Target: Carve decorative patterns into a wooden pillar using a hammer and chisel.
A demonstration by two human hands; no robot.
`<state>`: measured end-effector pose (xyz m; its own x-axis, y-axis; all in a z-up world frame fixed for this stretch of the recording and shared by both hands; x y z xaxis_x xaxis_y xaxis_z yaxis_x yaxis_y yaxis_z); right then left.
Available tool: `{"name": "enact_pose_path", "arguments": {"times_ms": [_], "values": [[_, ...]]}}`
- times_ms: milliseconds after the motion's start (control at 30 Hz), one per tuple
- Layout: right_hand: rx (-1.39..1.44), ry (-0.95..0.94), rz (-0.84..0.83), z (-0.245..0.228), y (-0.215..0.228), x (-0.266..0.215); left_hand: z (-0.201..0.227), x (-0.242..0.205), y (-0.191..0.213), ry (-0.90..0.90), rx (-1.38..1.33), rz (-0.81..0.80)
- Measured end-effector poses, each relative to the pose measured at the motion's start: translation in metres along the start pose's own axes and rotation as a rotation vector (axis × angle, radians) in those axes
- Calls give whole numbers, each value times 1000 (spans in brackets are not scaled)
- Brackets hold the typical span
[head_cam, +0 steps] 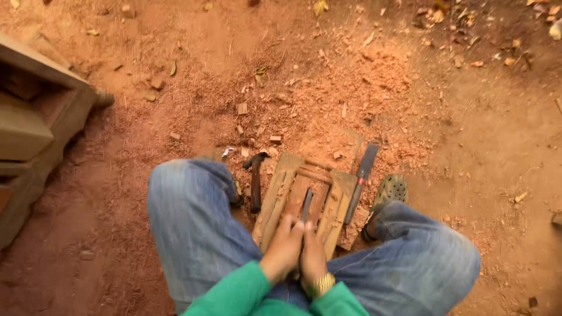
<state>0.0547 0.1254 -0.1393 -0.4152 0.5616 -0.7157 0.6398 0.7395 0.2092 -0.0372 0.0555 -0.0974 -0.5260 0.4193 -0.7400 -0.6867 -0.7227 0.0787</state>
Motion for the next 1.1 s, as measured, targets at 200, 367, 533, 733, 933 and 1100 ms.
{"name": "enact_pose_path", "arguments": {"times_ms": [200, 367, 533, 733, 933, 1100], "values": [[-190, 214, -159, -28, -10, -49, 15, -59, 28, -204, 8, 113], [293, -313, -105, 10, -12, -70, -7, -74, 6, 309, -291, -60], [213, -159, -35, -18, -9, -32, -2, -17, 0, 211, -49, -18], [-297, 299, -110, 0, 4, -35, 13, -59, 6, 162, 27, 5], [328, -182, 17, 15, -2, -16, -2, -11, 0, 233, 57, -8], [-216, 433, -174, -40, 3, -51, 48, -66, 17, -43, 51, -22]]}}
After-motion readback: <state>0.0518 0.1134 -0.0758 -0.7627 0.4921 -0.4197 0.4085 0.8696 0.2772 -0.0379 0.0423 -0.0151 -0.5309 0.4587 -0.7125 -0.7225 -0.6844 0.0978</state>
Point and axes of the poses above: each hand's wrist, its own x-axis towards the middle knuckle, its own y-axis out of the back of the hand, z = x × y, the point moved 9 cm from there along x, towards the middle knuckle, and after that the axes turned 1 degree about -z, right-handed, at the moved point
